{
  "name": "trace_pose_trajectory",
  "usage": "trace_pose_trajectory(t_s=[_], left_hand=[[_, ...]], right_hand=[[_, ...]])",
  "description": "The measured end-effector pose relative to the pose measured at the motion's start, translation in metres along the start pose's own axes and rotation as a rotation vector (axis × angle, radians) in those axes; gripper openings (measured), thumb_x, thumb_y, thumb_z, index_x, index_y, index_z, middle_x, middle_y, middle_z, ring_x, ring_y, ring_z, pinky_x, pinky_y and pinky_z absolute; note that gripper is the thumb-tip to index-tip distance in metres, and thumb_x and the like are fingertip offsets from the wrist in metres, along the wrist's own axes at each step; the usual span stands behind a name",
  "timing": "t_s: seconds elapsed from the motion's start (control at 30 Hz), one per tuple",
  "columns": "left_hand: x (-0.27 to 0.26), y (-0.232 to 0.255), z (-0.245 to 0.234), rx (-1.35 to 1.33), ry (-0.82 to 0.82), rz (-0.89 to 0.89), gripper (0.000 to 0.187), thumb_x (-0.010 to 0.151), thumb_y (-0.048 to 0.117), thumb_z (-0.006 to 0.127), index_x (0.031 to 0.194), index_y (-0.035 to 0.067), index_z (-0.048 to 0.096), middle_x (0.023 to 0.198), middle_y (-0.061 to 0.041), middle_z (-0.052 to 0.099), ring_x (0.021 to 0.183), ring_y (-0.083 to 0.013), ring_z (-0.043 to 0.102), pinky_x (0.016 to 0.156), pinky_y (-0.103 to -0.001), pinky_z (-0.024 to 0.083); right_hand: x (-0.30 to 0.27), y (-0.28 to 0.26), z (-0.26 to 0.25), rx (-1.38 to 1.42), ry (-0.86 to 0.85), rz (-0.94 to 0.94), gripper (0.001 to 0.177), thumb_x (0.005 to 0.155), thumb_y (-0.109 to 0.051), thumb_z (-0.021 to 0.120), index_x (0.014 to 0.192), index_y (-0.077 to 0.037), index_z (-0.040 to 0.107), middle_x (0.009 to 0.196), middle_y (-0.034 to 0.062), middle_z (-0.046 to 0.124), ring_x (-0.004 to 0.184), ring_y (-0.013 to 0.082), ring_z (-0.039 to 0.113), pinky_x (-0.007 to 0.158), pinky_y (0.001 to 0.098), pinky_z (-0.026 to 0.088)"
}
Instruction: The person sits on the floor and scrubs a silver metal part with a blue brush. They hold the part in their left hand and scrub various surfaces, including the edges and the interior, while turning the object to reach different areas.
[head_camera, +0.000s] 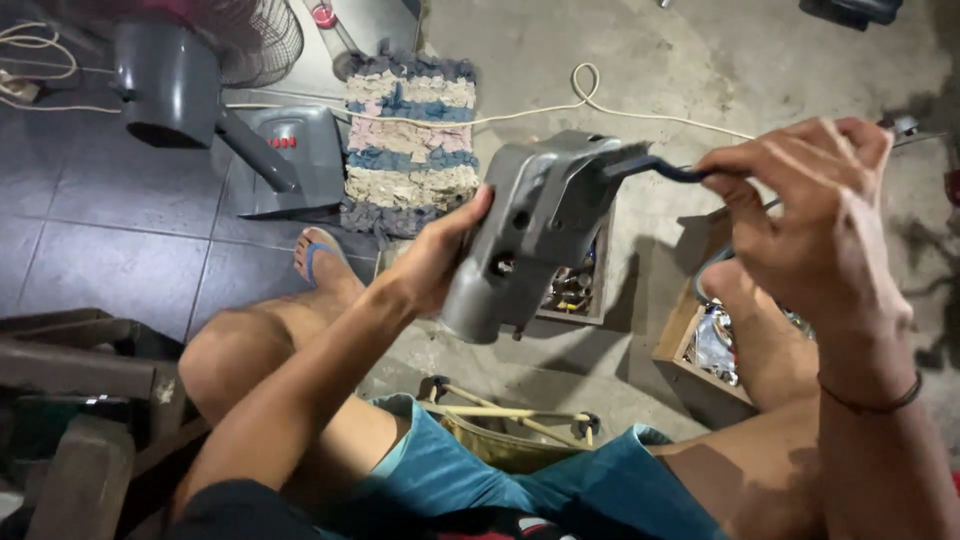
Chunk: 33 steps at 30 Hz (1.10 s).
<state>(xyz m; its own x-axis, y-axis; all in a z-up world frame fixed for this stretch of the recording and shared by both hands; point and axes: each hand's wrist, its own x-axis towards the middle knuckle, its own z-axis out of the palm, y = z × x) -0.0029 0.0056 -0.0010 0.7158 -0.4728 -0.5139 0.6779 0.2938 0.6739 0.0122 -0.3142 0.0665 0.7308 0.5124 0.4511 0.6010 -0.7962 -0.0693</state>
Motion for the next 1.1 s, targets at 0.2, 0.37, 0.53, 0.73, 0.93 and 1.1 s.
trace_pose_trajectory(t_s=[0.2, 0.37, 0.53, 0.73, 0.93, 1.1], left_hand=[[0.038, -0.037, -0.019, -0.215, -0.247, 0.166, 0.058, 0.096, 0.05, 0.056, 0.144, 0.02, 0.047, 0.111, -0.01, 0.061, 0.095, -0.0256, 0.061, 0.09, -0.045, 0.049], [0.028, -0.029, -0.003, -0.207, -0.168, 0.121, 0.065, 0.094, 0.048, 0.052, 0.151, 0.021, 0.038, 0.117, -0.012, 0.056, 0.099, -0.027, 0.059, 0.094, -0.047, 0.05], [0.021, -0.024, 0.009, -0.055, -0.234, 0.077, 0.085, 0.084, 0.064, 0.052, 0.149, 0.011, 0.037, 0.111, -0.013, 0.06, 0.092, -0.0271, 0.064, 0.089, -0.044, 0.056], [0.027, -0.041, 0.003, -0.04, -0.269, 0.129, 0.086, 0.092, 0.061, 0.049, 0.165, 0.027, 0.018, 0.113, -0.018, 0.064, 0.081, -0.0222, 0.069, 0.065, -0.033, 0.06], [0.024, -0.031, 0.004, -0.107, -0.242, 0.114, 0.071, 0.098, 0.053, 0.044, 0.164, 0.034, 0.024, 0.118, -0.017, 0.056, 0.085, -0.0229, 0.062, 0.068, -0.034, 0.056], [0.014, -0.016, 0.019, -0.01, -0.167, 0.126, 0.08, 0.089, 0.058, 0.044, 0.162, 0.03, 0.027, 0.134, -0.023, 0.062, 0.102, -0.0289, 0.066, 0.089, -0.041, 0.054]], right_hand=[[0.006, -0.007, 0.008, 0.087, 0.02, 0.042, 0.009, 0.107, -0.005, 0.064, 0.108, -0.003, 0.073, 0.085, 0.0048, 0.058, 0.086, 0.0263, 0.053, 0.108, 0.0458, 0.033], [0.007, -0.006, 0.018, 0.133, -0.079, 0.036, 0.033, 0.101, -0.035, 0.071, 0.089, -0.005, 0.065, 0.081, 0.0031, 0.064, 0.085, 0.0238, 0.058, 0.104, 0.0453, 0.032], [0.01, -0.01, 0.025, 0.108, -0.149, -0.053, 0.057, 0.094, -0.064, 0.053, 0.078, -0.011, 0.064, 0.069, -0.0025, 0.058, 0.077, 0.0197, 0.052, 0.103, 0.0431, 0.029], [0.012, -0.016, 0.039, 0.105, -0.211, -0.086, 0.056, 0.089, -0.066, 0.062, 0.072, -0.012, 0.062, 0.071, -0.0024, 0.063, 0.079, 0.0206, 0.053, 0.093, 0.0386, 0.03], [0.022, -0.02, 0.037, 0.098, -0.175, -0.106, 0.046, 0.088, -0.056, 0.077, 0.083, -0.011, 0.066, 0.082, -0.0011, 0.069, 0.087, 0.0228, 0.055, 0.101, 0.0415, 0.031], [0.015, -0.015, 0.038, 0.027, -0.122, -0.116, 0.048, 0.091, -0.061, 0.069, 0.088, -0.012, 0.073, 0.086, -0.0004, 0.07, 0.098, 0.0239, 0.056, 0.104, 0.04, 0.028]])
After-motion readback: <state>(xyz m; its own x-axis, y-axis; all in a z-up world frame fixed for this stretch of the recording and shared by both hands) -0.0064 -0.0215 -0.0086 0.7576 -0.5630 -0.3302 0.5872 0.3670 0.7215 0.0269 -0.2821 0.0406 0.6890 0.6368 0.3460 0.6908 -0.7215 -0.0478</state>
